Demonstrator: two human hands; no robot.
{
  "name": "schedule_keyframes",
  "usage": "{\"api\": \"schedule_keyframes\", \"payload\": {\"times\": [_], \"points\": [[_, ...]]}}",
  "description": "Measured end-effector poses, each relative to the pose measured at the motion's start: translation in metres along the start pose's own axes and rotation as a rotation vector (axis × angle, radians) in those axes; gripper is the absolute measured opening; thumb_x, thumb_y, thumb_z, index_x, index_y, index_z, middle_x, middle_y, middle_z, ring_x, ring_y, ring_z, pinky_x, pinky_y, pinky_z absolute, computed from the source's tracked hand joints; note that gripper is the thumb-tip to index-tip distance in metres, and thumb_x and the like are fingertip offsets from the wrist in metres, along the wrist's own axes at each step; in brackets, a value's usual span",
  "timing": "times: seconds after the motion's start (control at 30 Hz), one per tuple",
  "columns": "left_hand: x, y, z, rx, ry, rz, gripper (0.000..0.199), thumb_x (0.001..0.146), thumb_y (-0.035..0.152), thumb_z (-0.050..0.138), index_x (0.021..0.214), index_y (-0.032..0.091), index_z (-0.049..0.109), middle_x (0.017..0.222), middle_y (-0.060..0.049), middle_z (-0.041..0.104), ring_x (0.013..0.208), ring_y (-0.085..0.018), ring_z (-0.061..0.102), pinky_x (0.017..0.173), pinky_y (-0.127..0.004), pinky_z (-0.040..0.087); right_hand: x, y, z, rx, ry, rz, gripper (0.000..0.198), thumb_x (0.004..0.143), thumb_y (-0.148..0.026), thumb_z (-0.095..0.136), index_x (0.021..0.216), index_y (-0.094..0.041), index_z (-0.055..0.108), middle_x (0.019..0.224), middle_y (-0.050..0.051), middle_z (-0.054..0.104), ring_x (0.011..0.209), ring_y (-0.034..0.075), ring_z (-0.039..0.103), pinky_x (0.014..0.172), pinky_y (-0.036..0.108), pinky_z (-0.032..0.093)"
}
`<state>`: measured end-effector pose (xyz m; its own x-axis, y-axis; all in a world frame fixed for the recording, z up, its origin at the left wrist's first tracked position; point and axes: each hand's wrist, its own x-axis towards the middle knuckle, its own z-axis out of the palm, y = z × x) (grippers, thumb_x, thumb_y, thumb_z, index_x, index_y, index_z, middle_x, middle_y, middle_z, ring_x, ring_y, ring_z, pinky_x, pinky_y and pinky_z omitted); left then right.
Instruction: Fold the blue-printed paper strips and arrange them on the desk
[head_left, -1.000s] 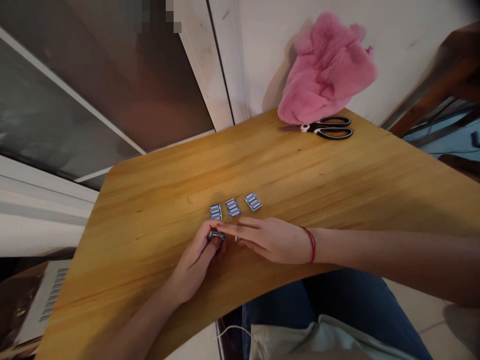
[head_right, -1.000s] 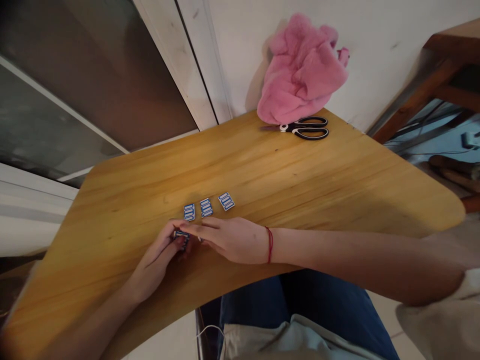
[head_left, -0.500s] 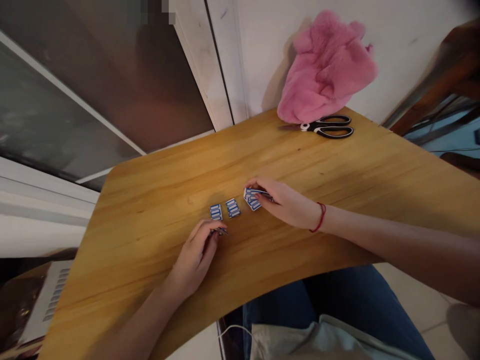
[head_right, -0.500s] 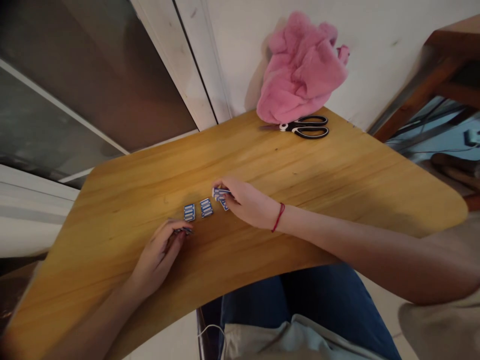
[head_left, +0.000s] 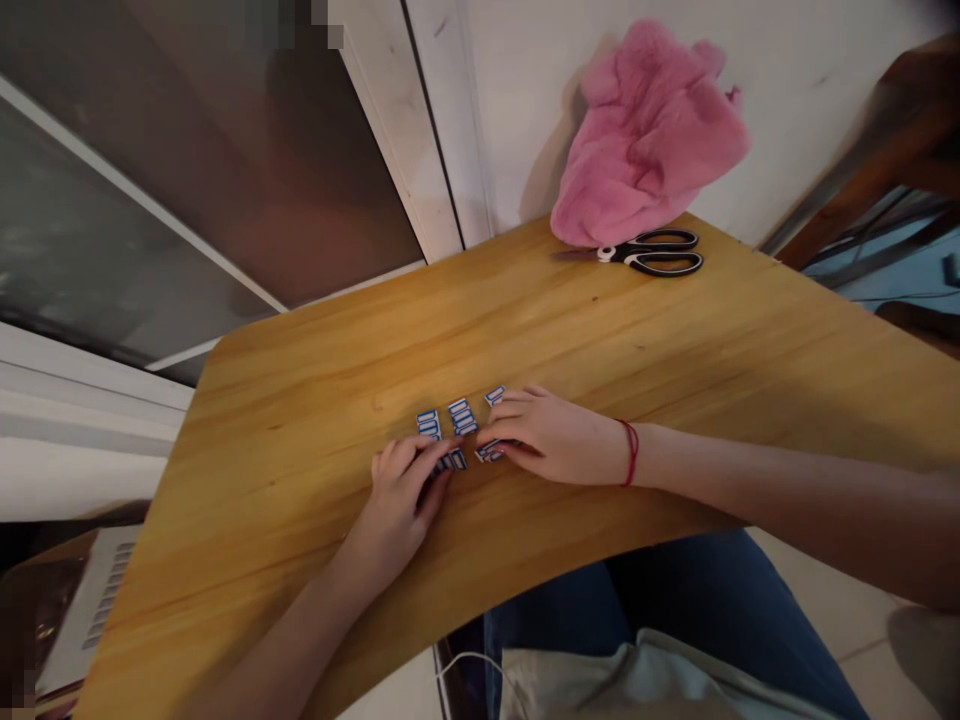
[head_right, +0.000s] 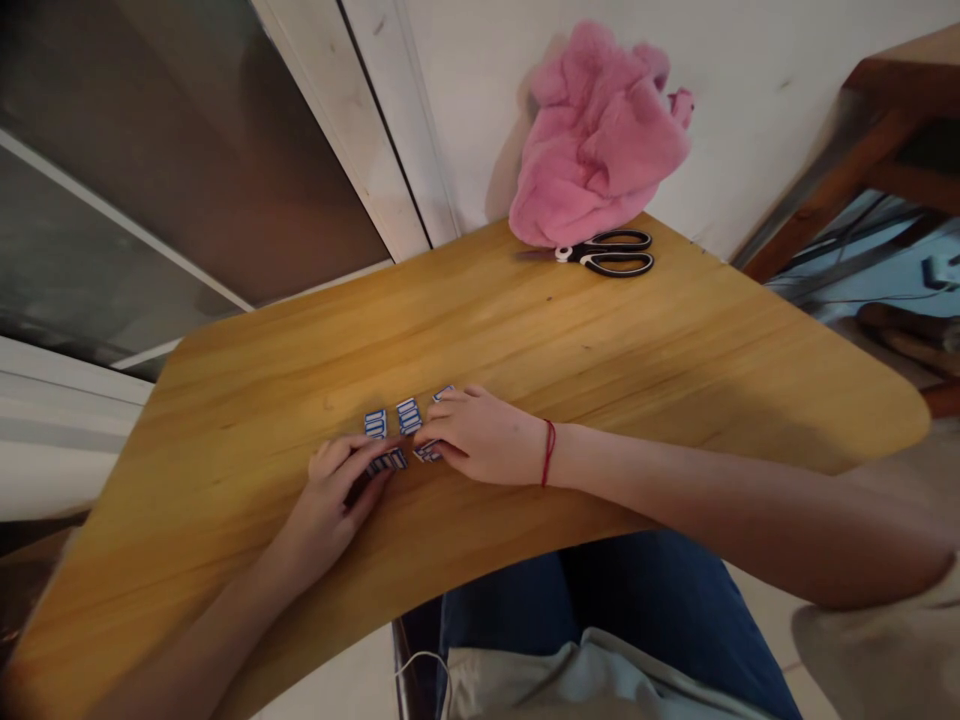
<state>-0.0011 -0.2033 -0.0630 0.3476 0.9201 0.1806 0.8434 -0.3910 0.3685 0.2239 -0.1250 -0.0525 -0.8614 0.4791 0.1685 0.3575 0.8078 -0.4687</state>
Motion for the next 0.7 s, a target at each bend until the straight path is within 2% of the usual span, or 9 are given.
{"api": "schedule_keyframes", "payload": {"times": [0.23,0.43,0.6,0.7], "points": [[-0.0013,-0.0001,0.0005,-0.004,-0.018,0.033,0.036,0.092,0.016,0.045,0.126,0.027,0.049,0.109,-0.004,0.057,0.101,-0.019,0.049,0.089,-0.035,0.037,0.0001,0.0041,0.0052,-0.192,-0.021,-0.08,0.026,0.091,-0.024,0.046,0.109,-0.016,0.063,0.106,0.009,0.059,0.1,0.022,0.048,0.089,0.039,0.039],[-0.0005,0.0016,-0.0007,0.023,-0.02,0.062,0.034,0.091,0.014,0.045,0.122,0.027,0.054,0.108,-0.004,0.056,0.1,-0.019,0.047,0.088,-0.033,0.038,-0.0001,0.0081,0.0002,-0.174,0.049,-0.103,0.027,0.091,-0.028,0.047,0.112,-0.018,0.062,0.106,0.008,0.059,0.099,0.021,0.048,0.09,0.038,0.04],[-0.0005,0.0012,-0.0004,0.017,0.005,0.09,0.035,0.091,0.015,0.045,0.124,0.026,0.054,0.106,-0.005,0.055,0.1,-0.019,0.047,0.089,-0.033,0.038,-0.0008,0.0099,-0.0039,-0.189,-0.002,-0.105,0.044,0.082,-0.044,0.06,0.118,-0.018,0.059,0.11,0.009,0.059,0.102,0.024,0.048,0.09,0.041,0.041],[-0.0009,0.0,0.0003,0.028,0.03,0.085,0.033,0.091,0.017,0.047,0.122,0.024,0.054,0.105,-0.006,0.056,0.099,-0.019,0.048,0.089,-0.034,0.039,-0.0009,0.0093,-0.0017,-0.199,-0.024,-0.098,0.045,0.083,-0.04,0.06,0.12,-0.017,0.057,0.11,0.009,0.06,0.106,0.026,0.047,0.091,0.041,0.041]]}}
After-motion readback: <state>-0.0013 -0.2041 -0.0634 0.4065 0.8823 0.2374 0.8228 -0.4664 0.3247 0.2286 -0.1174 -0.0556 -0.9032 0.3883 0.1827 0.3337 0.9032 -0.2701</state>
